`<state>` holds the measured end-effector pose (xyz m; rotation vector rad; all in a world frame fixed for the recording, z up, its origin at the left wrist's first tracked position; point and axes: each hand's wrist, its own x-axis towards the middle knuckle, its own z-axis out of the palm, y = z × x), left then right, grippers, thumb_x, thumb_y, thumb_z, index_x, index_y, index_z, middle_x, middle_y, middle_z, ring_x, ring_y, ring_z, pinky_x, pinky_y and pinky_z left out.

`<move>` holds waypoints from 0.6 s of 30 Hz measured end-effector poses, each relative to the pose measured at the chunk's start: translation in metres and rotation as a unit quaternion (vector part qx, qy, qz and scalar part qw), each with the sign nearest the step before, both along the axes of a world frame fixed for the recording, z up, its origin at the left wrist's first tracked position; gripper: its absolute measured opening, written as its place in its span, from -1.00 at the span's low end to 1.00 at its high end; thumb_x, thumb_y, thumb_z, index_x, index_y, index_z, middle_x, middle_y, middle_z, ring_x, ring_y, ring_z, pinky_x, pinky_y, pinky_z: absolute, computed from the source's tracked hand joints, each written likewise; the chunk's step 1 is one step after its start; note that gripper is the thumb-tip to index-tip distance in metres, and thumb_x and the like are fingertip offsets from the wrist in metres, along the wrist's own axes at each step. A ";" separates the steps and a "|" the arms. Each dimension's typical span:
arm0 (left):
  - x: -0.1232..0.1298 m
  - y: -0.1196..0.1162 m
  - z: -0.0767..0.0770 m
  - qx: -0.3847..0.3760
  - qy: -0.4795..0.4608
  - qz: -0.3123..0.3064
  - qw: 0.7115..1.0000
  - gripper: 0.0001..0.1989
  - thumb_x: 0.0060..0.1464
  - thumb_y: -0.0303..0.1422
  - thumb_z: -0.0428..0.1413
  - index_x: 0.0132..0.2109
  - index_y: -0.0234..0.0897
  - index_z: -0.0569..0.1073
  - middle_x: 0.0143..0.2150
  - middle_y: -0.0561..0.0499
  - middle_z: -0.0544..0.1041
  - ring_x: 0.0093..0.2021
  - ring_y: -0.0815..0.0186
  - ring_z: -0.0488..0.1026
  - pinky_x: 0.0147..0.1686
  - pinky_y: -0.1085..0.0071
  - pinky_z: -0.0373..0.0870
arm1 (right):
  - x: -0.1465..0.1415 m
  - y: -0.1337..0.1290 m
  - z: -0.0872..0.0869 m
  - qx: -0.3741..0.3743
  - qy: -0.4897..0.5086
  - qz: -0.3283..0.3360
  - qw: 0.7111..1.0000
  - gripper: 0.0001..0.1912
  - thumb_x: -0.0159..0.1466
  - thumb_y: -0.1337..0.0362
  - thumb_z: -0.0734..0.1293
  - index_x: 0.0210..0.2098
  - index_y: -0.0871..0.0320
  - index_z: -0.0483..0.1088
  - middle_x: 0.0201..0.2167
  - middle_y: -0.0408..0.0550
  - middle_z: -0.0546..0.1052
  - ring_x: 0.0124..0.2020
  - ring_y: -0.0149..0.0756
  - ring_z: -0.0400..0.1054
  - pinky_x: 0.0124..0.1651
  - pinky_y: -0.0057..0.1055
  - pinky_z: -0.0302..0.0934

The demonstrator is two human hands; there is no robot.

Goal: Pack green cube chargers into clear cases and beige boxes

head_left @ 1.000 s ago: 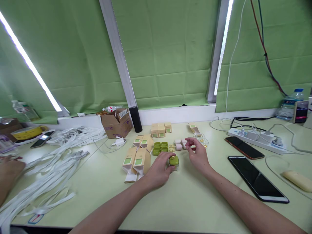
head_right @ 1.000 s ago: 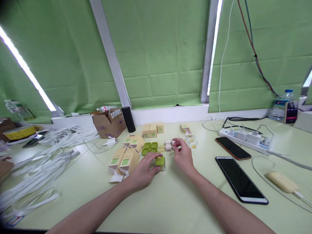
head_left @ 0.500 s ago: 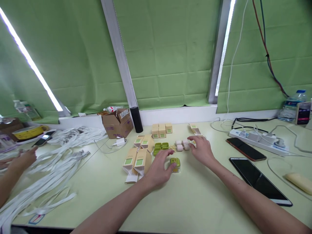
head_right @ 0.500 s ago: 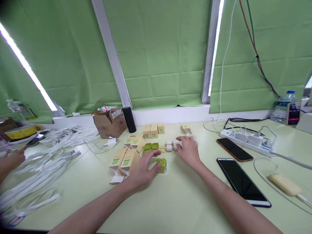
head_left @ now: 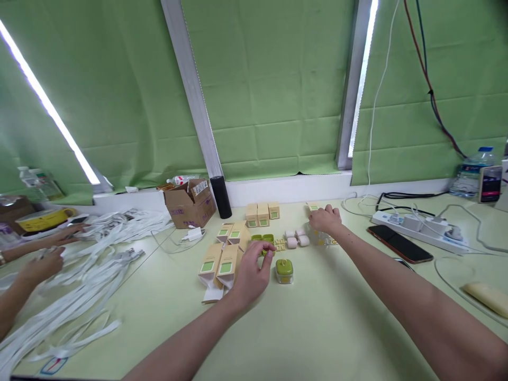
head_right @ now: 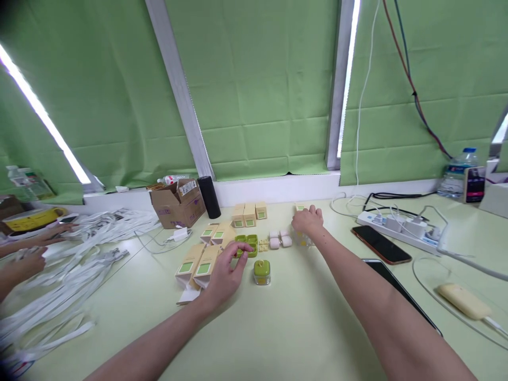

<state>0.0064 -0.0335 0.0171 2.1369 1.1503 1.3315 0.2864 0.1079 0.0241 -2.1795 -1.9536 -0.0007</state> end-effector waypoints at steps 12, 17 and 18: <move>-0.003 0.004 -0.002 -0.001 -0.038 -0.013 0.999 -0.80 0.41 -0.29 -0.04 -0.15 -0.22 0.44 -0.13 -0.11 0.55 -0.06 0.16 0.51 0.00 0.21 0.42 | -0.006 -0.001 0.003 0.046 -0.016 0.024 0.999 -0.62 0.33 0.43 0.18 0.01 0.16 0.54 0.20 0.20 0.49 0.16 0.08 0.24 0.09 -0.03 0.02; -0.003 0.005 0.004 -0.038 -0.080 -0.001 0.996 -0.75 0.41 -0.19 -0.01 -0.08 -0.20 0.48 -0.05 -0.12 0.57 0.01 0.13 0.50 0.05 0.18 0.41 | -0.029 -0.040 0.019 0.161 -0.033 0.088 0.982 -0.53 0.49 0.38 0.04 0.29 0.14 0.33 0.44 0.14 0.27 0.31 0.02 0.16 0.21 -0.02 -0.01; -0.003 0.006 0.005 -0.048 -0.092 0.001 0.995 -0.74 0.41 -0.16 0.00 -0.05 -0.20 0.49 -0.02 -0.13 0.57 0.04 0.12 0.50 0.08 0.16 0.40 | -0.037 -0.053 0.021 0.217 -0.031 0.112 0.969 -0.52 0.48 0.38 0.05 0.32 0.16 0.30 0.43 0.16 0.29 0.32 0.04 0.16 0.22 0.00 -0.02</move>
